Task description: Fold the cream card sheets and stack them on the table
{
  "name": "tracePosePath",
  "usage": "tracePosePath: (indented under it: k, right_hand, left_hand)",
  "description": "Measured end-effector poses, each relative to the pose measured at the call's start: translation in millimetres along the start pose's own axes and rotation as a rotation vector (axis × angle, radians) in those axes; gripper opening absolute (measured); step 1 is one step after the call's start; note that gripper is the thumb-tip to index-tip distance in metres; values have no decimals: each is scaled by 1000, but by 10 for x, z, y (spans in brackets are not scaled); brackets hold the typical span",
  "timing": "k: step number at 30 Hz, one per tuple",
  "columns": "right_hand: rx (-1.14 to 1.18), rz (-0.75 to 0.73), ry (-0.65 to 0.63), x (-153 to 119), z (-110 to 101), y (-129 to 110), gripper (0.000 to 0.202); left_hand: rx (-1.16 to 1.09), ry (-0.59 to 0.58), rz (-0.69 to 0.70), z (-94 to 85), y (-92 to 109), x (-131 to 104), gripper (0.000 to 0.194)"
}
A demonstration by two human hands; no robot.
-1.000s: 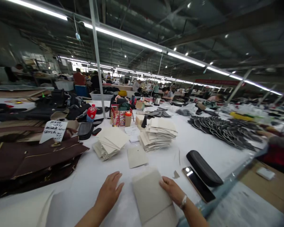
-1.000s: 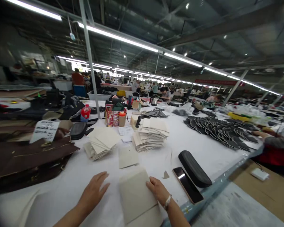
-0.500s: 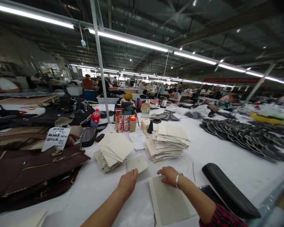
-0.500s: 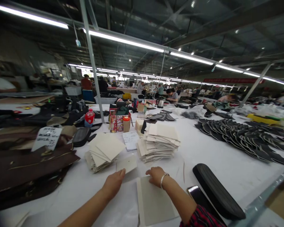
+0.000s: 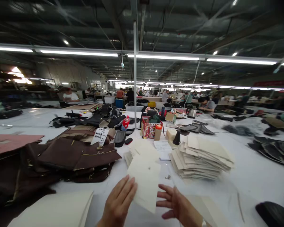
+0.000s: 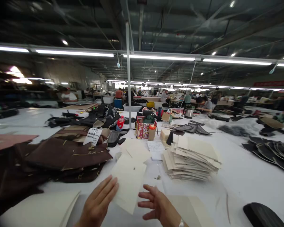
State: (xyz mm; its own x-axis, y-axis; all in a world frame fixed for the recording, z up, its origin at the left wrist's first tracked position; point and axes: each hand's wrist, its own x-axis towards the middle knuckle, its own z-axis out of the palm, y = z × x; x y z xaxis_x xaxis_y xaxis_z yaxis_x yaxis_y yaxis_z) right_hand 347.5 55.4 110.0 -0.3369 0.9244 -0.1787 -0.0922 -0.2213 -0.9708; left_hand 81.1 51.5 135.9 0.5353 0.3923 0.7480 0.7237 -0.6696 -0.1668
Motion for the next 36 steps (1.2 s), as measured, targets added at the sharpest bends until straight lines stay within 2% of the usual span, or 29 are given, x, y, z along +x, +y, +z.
tracePosePath:
  k: [1, 3, 6, 8, 12, 14, 15, 18, 19, 21, 23, 25, 27, 29, 32, 34, 36]
  right_hand:
    - [34, -10, -58, 56, 179, -115, 51]
    - [-3, -14, -56, 259, 467, -265, 40]
    - [-122, 18, 16, 761, 742, -340, 28]
    - [-171, 37, 32, 1163, 898, -349, 23]
    - [-168, 91, 36, 1927, 1266, -347, 16]
    - [-156, 113, 46, 2233, 1439, -322, 17]
    - [-153, 132, 57, 2356, 1509, -296, 19]
    - [-163, 237, 76, 2561, 1636, -167, 34]
    - [-177, 278, 72, 2566, 1654, -108, 37]
    - [-212, 334, 52, 2478, 1676, 22, 39]
    - [-248, 338, 12, 2281, 1700, 154, 35]
    - [-277, 320, -71, 2017, 1753, 271, 27]
    - [-291, 318, -182, 1724, 1852, 367, 21]
    - [-295, 305, -285, 1444, 1998, 446, 18]
    - [-322, 110, -334, 1144, 2246, 562, 22]
    - [-382, -86, -267, 1045, 2380, 643, 24]
    - [-407, -169, -195, 994, 2470, 724, 23]
  left_hand:
    - [36, -34, 23, 0, -10, 45, 43]
    - [108, -102, 8, -9, -32, 78, 43]
    - [241, -185, -169, -128, -131, -60, 48]
    - [338, -231, -267, -287, -261, -280, 52]
    - [441, -318, -310, -634, -598, -883, 53]
    - [384, -442, -384, -753, -741, -1138, 55]
    - [327, -540, -454, -796, -795, -1225, 56]
    - [119, -866, -698, -890, -889, -1303, 57]
    - [69, -934, -749, -919, -904, -1282, 54]
    - [21, -977, -765, -981, -928, -1214, 46]
    - [1, -961, -683, -1037, -958, -1168, 47]
    - [-30, -944, -570, -1072, -995, -1186, 56]
    - [-37, -920, -478, -1081, -1022, -1267, 60]
    - [-9, -874, -410, -1072, -1027, -1384, 56]
    - [12, -751, -337, -1053, -1021, -1557, 44]
    - [2, -668, -330, -1052, -1034, -1634, 31]
    - [-8, -635, -321, -1067, -1062, -1666, 28]
